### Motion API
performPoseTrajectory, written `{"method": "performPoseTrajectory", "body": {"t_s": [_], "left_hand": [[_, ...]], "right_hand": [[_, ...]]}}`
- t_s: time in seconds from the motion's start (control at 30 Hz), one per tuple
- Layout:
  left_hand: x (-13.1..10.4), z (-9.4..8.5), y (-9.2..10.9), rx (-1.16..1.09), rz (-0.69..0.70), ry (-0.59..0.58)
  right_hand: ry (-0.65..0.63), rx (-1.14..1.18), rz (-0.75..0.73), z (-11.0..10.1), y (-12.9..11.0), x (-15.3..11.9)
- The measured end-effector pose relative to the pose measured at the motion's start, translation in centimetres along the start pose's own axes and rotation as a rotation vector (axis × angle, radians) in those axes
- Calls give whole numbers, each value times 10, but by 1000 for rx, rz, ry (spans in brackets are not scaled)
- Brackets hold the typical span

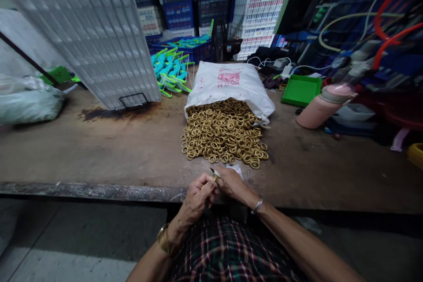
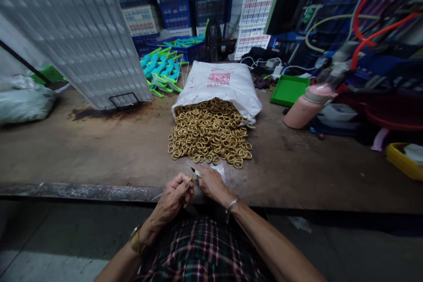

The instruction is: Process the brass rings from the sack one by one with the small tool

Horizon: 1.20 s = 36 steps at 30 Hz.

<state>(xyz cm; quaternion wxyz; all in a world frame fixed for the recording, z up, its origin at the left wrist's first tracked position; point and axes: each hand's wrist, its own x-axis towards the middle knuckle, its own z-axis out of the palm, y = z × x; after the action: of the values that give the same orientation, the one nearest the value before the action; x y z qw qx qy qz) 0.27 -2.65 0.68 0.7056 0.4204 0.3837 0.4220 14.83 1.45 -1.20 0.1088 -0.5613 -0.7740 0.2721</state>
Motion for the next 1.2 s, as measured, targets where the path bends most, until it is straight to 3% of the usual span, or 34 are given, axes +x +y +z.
{"method": "performPoseTrajectory", "body": {"t_s": [0.13,0.23,0.3,0.43,0.63,0.87,1.2], "left_hand": [[6,5,3,-202,-46,85],[11,4,-1,-246,-66,145],[13,2,-5,-237,-58,162],[16,1,-11,-179,-93,198],[19,0,-23,-72,-147,275],[22,8,-28,135,-107,389],[27,14,-31,136,-97,435]], "right_hand": [[82,490,46,6,1,7],[-78,843,116,10,-2,8],[-159,941,149,11,-5,6],[-140,948,60,9,-5,5],[116,698,3,7,5,6],[154,597,-38,18,14,6],[204,688,-76,22,18,5]]}}
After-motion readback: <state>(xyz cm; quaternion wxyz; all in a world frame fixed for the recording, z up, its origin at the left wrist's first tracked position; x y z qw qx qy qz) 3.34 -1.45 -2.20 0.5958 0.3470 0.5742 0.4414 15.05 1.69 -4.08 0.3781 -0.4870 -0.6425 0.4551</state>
